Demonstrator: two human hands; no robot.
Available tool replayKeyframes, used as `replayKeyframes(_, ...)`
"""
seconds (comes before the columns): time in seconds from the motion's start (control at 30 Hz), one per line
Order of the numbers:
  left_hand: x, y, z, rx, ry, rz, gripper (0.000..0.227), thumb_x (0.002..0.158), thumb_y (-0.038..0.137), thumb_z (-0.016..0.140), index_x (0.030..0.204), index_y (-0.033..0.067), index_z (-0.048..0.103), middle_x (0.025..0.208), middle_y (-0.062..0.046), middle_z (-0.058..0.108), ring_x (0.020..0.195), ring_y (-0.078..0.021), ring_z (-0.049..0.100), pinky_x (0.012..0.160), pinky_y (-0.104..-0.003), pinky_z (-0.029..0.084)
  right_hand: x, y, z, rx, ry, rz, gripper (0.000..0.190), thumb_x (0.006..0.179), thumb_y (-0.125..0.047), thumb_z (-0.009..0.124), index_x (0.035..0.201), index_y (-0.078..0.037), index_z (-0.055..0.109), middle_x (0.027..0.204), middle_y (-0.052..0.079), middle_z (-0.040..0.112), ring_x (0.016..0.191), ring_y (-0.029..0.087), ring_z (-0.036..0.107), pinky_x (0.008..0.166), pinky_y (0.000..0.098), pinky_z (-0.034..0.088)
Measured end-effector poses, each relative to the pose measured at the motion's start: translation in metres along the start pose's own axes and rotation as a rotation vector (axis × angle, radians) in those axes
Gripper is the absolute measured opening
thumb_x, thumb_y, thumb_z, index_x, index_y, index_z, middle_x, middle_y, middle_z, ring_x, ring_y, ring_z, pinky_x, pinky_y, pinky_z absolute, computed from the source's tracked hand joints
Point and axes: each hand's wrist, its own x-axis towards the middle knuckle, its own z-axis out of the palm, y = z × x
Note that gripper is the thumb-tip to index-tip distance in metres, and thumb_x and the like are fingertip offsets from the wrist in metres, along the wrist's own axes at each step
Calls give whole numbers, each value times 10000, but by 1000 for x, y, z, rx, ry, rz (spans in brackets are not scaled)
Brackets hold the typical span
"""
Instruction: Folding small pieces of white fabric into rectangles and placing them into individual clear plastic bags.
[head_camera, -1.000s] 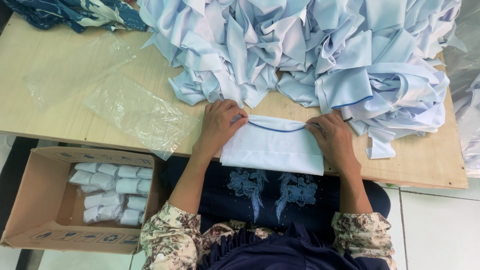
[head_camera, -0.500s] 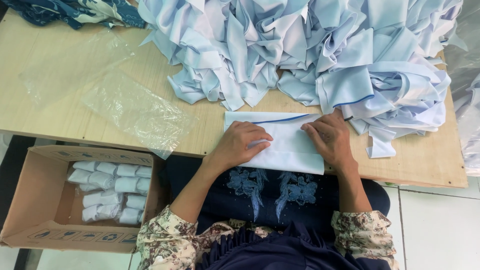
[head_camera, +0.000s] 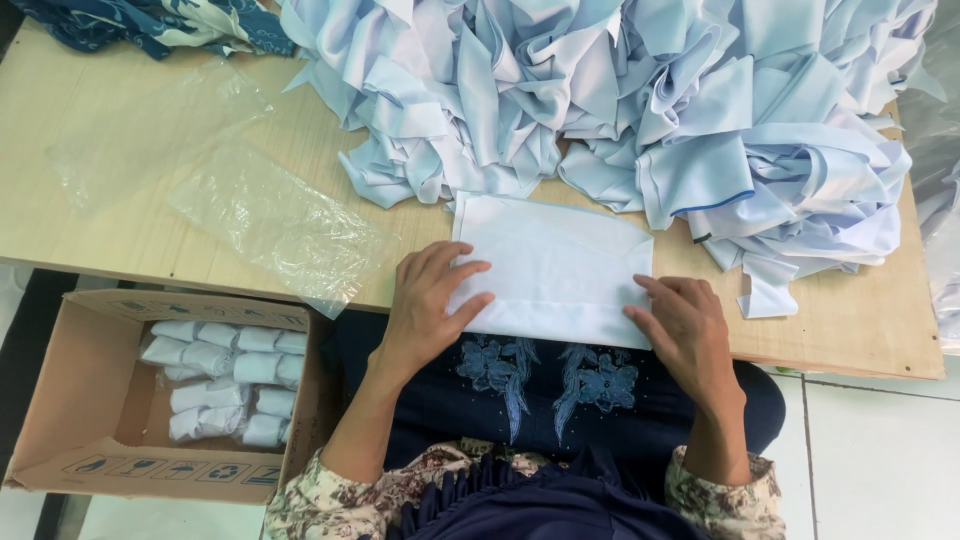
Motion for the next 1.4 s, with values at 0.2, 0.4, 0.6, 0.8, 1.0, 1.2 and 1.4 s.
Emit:
replayKeyframes(0.2,-33,3,0,112,-41,30,412,905,467,735,1226,213,685,1386,-74,554,1345,-304,455,1111,-510,302,-26,-11,1,-16,-11,52,168,884,-249,805,1037,-180,791,1144,23,659,1128,240,584,934,381,456)
replayKeyframes(0.4,-40,4,6,12,94,60,176,837,235,836,940,189,701,1315,-41,618,1324,-312,509,1133,-555,302,-50,-1,18,148,135,-28,190,822,-2,806,946,-146,806,904,-14,743,992,206,656,936,321,475)
replayKeyframes(0.6,-48,8,-8,41,158,200,254,844,22,786,849,190,596,1205,-33,681,1230,-324,588,1137,-545,316,-75,-3,18,172,155,-197,339,837,167,678,958,-135,771,1008,21,687,1089,244,561,992,337,466)
replayKeyframes(0.8,-53,11,-12,7,172,188,217,809,-64,651,858,144,618,957,-13,704,1076,-262,655,1153,-551,296,-76,-7,19,113,148,-197,335,829,126,672,956,-172,754,1090,12,704,1132,257,585,1027,389,390)
replayKeyframes(1.0,-56,9,-11,-52,182,162,261,791,-108,574,806,145,638,965,-20,711,1095,-262,659,1139,-522,317,-79,-6,20,106,131,-164,405,793,154,593,973,-168,759,1114,8,706,1155,273,576,1055,400,378)
replayKeyframes(1.2,-39,13,-24,-180,242,20,212,872,-98,578,908,89,670,991,-70,704,1022,-237,667,943,-380,489,-67,-9,3,205,137,-151,307,839,127,562,978,-60,762,1063,100,711,1090,246,598,987,348,511)
replayKeyframes(1.4,16,-14,-14,133,111,-249,166,969,202,663,1116,125,674,1136,-41,667,1032,-260,584,806,-388,466,-11,0,-7,61,174,74,248,1039,59,599,1260,44,711,1207,209,662,1092,297,651,995,395,550)
